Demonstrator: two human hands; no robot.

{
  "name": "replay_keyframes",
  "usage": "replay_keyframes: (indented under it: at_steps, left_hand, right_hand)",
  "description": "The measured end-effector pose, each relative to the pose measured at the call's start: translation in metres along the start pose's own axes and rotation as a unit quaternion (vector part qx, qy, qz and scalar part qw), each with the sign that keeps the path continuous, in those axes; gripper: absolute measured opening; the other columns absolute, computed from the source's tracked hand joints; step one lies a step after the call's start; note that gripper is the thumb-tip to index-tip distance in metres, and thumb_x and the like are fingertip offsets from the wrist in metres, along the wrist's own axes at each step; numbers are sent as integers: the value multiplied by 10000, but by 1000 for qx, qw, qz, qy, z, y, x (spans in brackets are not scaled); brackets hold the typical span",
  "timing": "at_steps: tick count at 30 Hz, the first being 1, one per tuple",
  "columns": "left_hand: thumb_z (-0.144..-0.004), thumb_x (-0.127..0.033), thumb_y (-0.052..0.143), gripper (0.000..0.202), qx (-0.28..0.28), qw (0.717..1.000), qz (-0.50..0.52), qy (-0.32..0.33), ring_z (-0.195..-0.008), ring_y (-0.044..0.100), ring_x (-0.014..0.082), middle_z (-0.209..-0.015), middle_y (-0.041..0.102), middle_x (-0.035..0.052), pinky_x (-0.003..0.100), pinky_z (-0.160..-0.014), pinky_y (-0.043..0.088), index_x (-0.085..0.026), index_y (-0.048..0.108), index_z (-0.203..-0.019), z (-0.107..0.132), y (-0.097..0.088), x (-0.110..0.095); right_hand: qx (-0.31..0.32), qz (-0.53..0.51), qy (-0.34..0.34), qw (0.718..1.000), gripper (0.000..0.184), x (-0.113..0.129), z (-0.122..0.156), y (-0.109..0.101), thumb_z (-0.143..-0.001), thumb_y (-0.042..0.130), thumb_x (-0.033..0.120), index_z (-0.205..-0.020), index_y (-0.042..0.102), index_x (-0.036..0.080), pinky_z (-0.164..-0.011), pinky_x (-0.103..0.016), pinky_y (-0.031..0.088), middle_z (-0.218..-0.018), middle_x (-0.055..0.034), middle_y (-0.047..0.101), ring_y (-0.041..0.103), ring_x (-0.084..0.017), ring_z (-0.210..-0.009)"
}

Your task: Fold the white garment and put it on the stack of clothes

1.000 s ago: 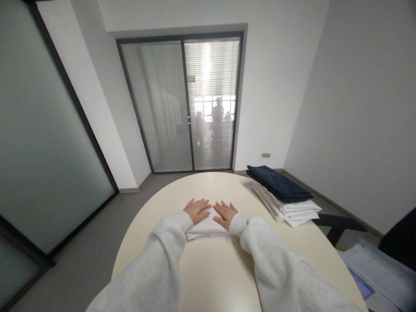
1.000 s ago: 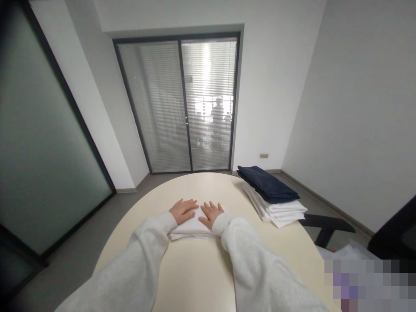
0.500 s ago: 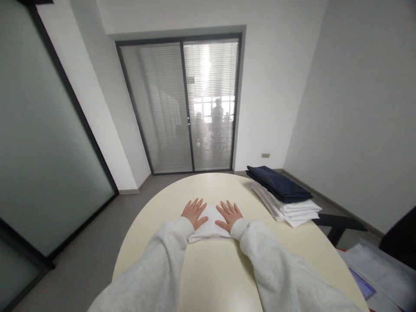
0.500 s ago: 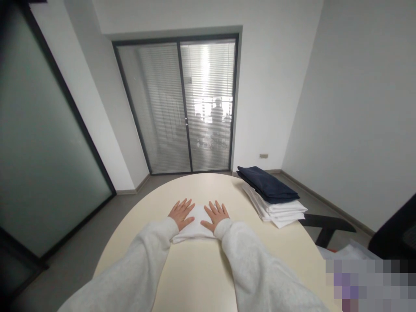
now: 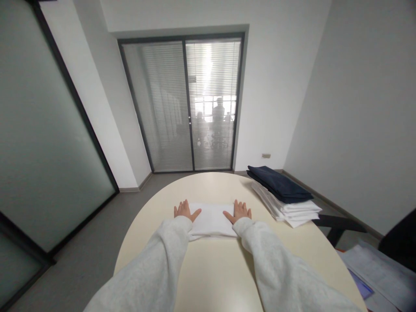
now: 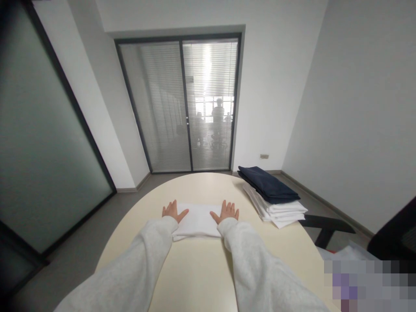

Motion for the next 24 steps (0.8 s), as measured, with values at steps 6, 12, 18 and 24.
replay_keyframes:
  at_steps: [6,12,18,24]
  left_hand:
    - [-681,-560,553,503,-54,988,144,18,-960,549,263,-937,608,112,390,-858,371,-172,505,-998,0,-11,1]
    - [-605,-410,656,363,-164,885,429,79,-603,485,109,-661,462,-55,214,-587,398,-211,433,-809,1,-43,-6]
    - [-550,-372,691,419,-187,804,564,27,-591,520,102,-662,521,-46,208,-569,426,-191,430,-822,-5,-56,8]
    - [-561,-417,720,429,-107,813,572,-5,-726,594,166,-762,613,26,285,-674,484,-171,481,-819,-12,-39,14]
  right_hand:
    - [-24,-74,-48,996,839,-3,-8,6,-742,432,605,-1394,211,125,-1038,-541,-36,-1438,-156,222,108,-288,-1337]
    - [-92,-447,-86,886,954,-12,-21,0,-586,632,538,-1361,233,152,-985,-439,326,-1268,-149,472,457,-284,-1146]
    - [139,-647,-167,731,647,8,-15,3,-499,758,470,-1034,543,175,-812,-424,456,-995,-88,655,591,-289,-906]
    - [157,-654,-155,724,508,7,-16,3,-443,796,380,-876,619,184,-793,-404,450,-876,-38,690,601,-267,-838]
Point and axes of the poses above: each hand's wrist, its own z-axis away from the middle knuckle, its own y-axis out of the palm, x = y × z, the point moved 5 cm from there along -z, towards the middle knuckle
